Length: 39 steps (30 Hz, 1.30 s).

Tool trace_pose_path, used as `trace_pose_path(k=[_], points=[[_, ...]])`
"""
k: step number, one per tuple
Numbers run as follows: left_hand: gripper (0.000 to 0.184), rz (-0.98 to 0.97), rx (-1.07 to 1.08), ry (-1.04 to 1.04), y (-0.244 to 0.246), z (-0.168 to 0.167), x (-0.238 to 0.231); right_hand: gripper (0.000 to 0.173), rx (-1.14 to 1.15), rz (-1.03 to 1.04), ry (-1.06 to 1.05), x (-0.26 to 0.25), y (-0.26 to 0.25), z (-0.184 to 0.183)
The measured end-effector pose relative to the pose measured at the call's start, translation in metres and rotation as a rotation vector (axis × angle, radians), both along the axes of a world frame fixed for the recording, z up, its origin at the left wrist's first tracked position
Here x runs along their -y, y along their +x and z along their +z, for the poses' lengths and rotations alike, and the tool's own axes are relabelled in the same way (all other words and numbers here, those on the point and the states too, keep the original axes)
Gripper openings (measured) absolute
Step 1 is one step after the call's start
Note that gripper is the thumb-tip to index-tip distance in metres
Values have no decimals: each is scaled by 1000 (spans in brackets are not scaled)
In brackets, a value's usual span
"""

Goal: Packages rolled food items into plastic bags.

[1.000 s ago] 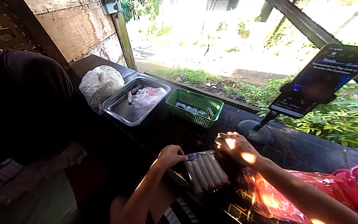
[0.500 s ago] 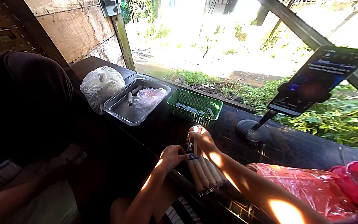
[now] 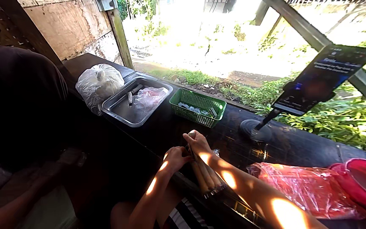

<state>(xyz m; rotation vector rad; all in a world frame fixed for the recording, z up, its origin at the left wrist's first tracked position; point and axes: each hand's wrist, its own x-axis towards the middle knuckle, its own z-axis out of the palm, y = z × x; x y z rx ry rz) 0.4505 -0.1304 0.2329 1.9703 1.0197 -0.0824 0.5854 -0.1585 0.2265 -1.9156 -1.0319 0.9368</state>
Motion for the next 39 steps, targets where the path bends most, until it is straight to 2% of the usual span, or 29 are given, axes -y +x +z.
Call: trace_pose_path(k=[9, 13, 16, 21, 25, 30, 35, 39], points=[[36, 1, 26, -16, -3, 0, -1, 26, 14, 39, 17, -2, -3, 1], [33, -61, -16, 19, 2, 6, -2, 29, -171, 14, 160, 5, 20, 25], [33, -120, -99, 50, 12, 13, -1, 30, -99, 15, 162, 15, 53, 46], [39, -176, -154, 19, 38, 19, -3, 34, 244, 407, -220, 27, 103, 59], [40, -212, -174, -8, 50, 17, -6, 24, 253, 673, -339, 28, 117, 47], [36, -224, -64, -16, 45, 24, 1, 32, 108, 758, -275, 27, 116, 43], [28, -215, 133, 74, 18, 67, 30, 32, 125, 850, -85, 54, 106, 83], [29, -186, 95, 186, 13, 78, 40, 26, 224, 808, 25, 65, 100, 89]])
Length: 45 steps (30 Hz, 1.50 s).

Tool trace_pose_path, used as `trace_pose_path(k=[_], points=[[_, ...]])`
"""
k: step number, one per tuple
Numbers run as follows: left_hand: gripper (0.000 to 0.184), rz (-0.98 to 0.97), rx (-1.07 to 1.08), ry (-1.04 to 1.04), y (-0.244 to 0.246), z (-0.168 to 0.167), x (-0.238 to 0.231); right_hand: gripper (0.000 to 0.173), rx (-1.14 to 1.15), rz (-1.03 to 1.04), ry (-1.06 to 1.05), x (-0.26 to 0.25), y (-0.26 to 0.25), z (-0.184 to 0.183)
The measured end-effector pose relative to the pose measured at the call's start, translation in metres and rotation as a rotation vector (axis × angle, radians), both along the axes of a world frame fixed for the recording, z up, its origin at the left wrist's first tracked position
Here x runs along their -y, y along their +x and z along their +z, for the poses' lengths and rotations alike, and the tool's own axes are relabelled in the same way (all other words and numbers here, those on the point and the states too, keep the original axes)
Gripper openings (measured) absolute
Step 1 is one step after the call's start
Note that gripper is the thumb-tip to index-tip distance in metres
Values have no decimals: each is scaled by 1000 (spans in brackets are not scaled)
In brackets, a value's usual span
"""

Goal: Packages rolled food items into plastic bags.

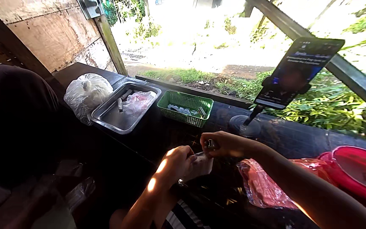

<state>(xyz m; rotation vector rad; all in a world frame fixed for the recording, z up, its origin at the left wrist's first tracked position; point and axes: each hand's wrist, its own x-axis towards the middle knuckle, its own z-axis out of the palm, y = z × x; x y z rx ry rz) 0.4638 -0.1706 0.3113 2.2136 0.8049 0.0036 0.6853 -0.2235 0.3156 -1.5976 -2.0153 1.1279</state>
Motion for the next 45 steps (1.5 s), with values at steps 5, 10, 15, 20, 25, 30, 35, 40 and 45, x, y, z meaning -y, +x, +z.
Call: trace_pose_path(k=[5, 10, 15, 20, 25, 30, 35, 40, 45], points=[[30, 43, -7, 138, -3, 0, 3, 19, 63, -57, 216, 1, -3, -10], [36, 66, -85, 124, 1, 2, 1, 17, 82, -108, 313, 3, -9, -21], [30, 129, -85, 129, 7, 0, -5, 18, 44, -175, 305, 4, -6, -24], [30, 133, -107, 207, 6, 6, -1, 25, 45, -210, 321, 3, -2, -27], [29, 119, -78, 218, 2, 5, -3, 29, 73, -216, 318, 2, -4, -26], [28, 102, -74, 247, 1, 0, -3, 33, 12, -349, 406, 2, -5, -23], [29, 109, -88, 194, 1, 4, -4, 21, -435, -728, 569, 1, -46, 2], [28, 113, -105, 164, 1, 9, -2, 26, -423, -724, 512, -11, -81, -11], [30, 98, -137, 174, 1, 10, -1, 23, -367, -807, 353, -22, -88, -14]])
